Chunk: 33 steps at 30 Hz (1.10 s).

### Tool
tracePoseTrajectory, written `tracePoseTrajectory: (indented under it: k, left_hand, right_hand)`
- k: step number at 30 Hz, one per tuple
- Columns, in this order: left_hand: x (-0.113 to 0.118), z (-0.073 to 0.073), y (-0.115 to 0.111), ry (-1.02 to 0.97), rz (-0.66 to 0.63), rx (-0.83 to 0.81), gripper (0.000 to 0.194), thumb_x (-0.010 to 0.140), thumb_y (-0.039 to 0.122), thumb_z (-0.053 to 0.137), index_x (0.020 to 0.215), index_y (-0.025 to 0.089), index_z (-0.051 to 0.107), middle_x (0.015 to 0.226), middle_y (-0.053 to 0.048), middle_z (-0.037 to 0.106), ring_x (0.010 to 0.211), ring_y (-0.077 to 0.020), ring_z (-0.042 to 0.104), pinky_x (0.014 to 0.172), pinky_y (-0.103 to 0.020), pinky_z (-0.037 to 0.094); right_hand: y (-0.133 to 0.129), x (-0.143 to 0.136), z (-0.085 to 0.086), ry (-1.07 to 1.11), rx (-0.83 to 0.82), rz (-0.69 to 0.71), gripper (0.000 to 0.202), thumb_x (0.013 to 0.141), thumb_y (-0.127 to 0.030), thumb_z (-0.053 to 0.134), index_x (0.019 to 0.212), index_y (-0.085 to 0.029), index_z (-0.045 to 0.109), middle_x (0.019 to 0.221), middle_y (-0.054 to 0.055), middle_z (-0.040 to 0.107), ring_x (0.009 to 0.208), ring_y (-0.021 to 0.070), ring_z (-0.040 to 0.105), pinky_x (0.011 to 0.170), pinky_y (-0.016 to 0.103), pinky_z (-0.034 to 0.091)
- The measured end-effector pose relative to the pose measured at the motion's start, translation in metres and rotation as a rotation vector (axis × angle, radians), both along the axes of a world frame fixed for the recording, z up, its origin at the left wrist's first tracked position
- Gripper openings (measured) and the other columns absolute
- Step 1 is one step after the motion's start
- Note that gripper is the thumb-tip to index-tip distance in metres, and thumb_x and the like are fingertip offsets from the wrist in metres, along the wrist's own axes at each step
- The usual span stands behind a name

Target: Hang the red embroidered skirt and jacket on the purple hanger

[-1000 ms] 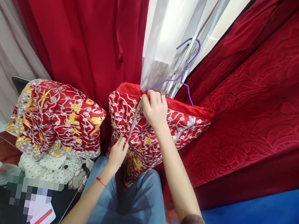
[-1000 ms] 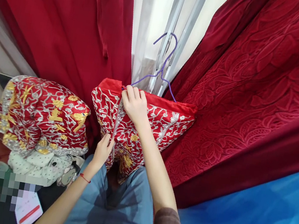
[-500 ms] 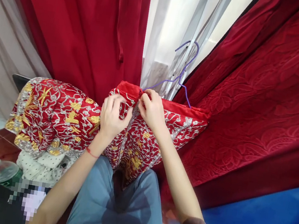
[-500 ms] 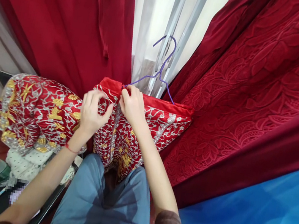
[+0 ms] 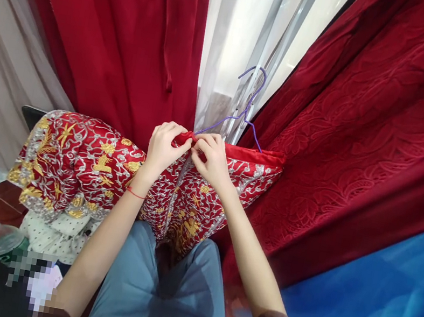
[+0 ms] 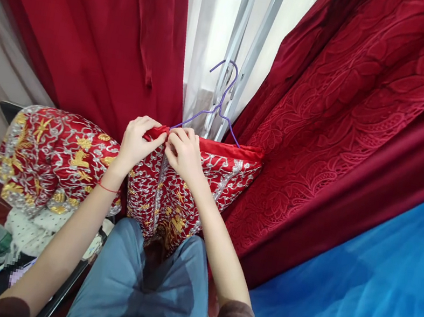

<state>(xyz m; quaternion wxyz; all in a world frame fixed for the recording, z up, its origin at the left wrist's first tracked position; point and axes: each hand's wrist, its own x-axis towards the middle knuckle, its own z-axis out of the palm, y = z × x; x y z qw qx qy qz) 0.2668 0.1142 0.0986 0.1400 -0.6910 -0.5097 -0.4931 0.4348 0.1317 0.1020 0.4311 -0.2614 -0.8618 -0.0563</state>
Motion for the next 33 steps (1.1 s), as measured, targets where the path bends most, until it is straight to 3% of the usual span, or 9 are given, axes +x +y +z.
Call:
tracePoseTrajectory:
  k: [6, 13, 16, 18, 21, 25, 29, 33]
  left_hand:
    - [0.002, -0.007, -0.006, -0.086, -0.064, 0.063, 0.006, 0.086, 0.023, 0.061, 0.089, 0.023, 0.067, 0.101, -0.003, 0.074, 0.103, -0.0218, 0.065, 0.103, -0.04, 0.043]
    - [0.003, -0.021, -0.016, 0.093, -0.093, -0.029, 0.007, 0.077, 0.016, 0.057, 0.079, 0.023, 0.056, 0.11, -0.005, 0.072, 0.125, -0.0265, 0.057, 0.117, -0.05, 0.028]
    - [0.01, -0.034, -0.027, 0.089, -0.138, -0.031, 0.006, 0.077, 0.017, 0.056, 0.079, 0.023, 0.054, 0.114, -0.006, 0.071, 0.127, -0.0268, 0.056, 0.118, -0.051, 0.027]
    - [0.018, -0.05, -0.037, 0.044, -0.161, -0.036, 0.007, 0.083, 0.019, 0.053, 0.087, 0.022, 0.057, 0.125, -0.008, 0.067, 0.134, -0.027, 0.051, 0.117, -0.052, 0.029]
    - [0.033, -0.079, -0.049, -0.162, -0.193, -0.047, 0.021, 0.098, 0.026, 0.038, 0.096, 0.021, 0.058, 0.136, -0.013, 0.058, 0.137, -0.0253, 0.047, 0.114, -0.048, 0.036]
    - [0.046, -0.104, -0.044, -0.638, -0.283, -0.048, 0.033, 0.104, 0.039, 0.028, 0.09, 0.021, 0.052, 0.113, -0.011, 0.062, 0.113, -0.0203, 0.062, 0.104, -0.04, 0.047]
    - [0.042, -0.102, -0.018, -1.059, -0.415, -0.23, 0.029, 0.097, 0.048, 0.05, 0.112, 0.024, 0.049, 0.104, -0.004, 0.062, 0.084, -0.0137, 0.066, 0.084, -0.03, 0.054]
    - [0.036, -0.096, -0.002, -1.027, -0.47, -0.364, 0.034, 0.095, 0.053, 0.054, 0.104, 0.02, 0.061, 0.094, -0.005, 0.067, 0.081, -0.0145, 0.065, 0.083, -0.029, 0.052]
  right_hand:
    - [-0.013, -0.003, -0.008, 0.137, -0.1, 0.009, 0.004, 0.09, -0.025, 0.056, 0.092, -0.023, 0.058, 0.092, 0.004, 0.067, 0.098, 0.0243, 0.053, 0.09, 0.041, 0.037]
    - [-0.029, 0.001, -0.035, 0.307, -0.271, 0.1, 0.019, 0.09, -0.024, 0.053, 0.108, -0.021, 0.051, 0.084, 0.0, 0.059, 0.077, 0.0167, 0.056, 0.08, 0.033, 0.044]
    - [-0.041, 0.003, -0.049, 0.469, -0.369, 0.112, 0.022, 0.09, -0.026, 0.056, 0.111, -0.021, 0.05, 0.082, -0.002, 0.058, 0.07, 0.0143, 0.054, 0.074, 0.03, 0.046]
    - [-0.05, 0.005, -0.058, 0.592, -0.445, 0.1, 0.024, 0.09, -0.028, 0.057, 0.112, -0.022, 0.05, 0.081, -0.003, 0.06, 0.071, 0.014, 0.056, 0.075, 0.03, 0.048]
    - [-0.061, 0.005, -0.075, 0.72, -0.586, 0.141, 0.018, 0.094, -0.031, 0.053, 0.109, -0.022, 0.056, 0.083, -0.001, 0.064, 0.078, 0.0151, 0.061, 0.081, 0.031, 0.049]
    - [-0.07, 0.0, -0.095, 0.777, -0.733, 0.177, 0.02, 0.099, -0.032, 0.045, 0.101, -0.022, 0.061, 0.081, 0.001, 0.069, 0.081, 0.0163, 0.064, 0.092, 0.035, 0.048]
    - [-0.071, -0.005, -0.103, 0.851, -0.865, 0.238, 0.013, 0.093, -0.032, 0.054, 0.1, -0.022, 0.057, 0.077, 0.0, 0.068, 0.076, 0.0153, 0.064, 0.087, 0.034, 0.05]
    - [-0.067, -0.008, -0.105, 1.038, -0.984, 0.27, 0.016, 0.088, -0.031, 0.058, 0.1, -0.024, 0.05, 0.069, -0.006, 0.059, 0.06, 0.0113, 0.057, 0.067, 0.027, 0.051]
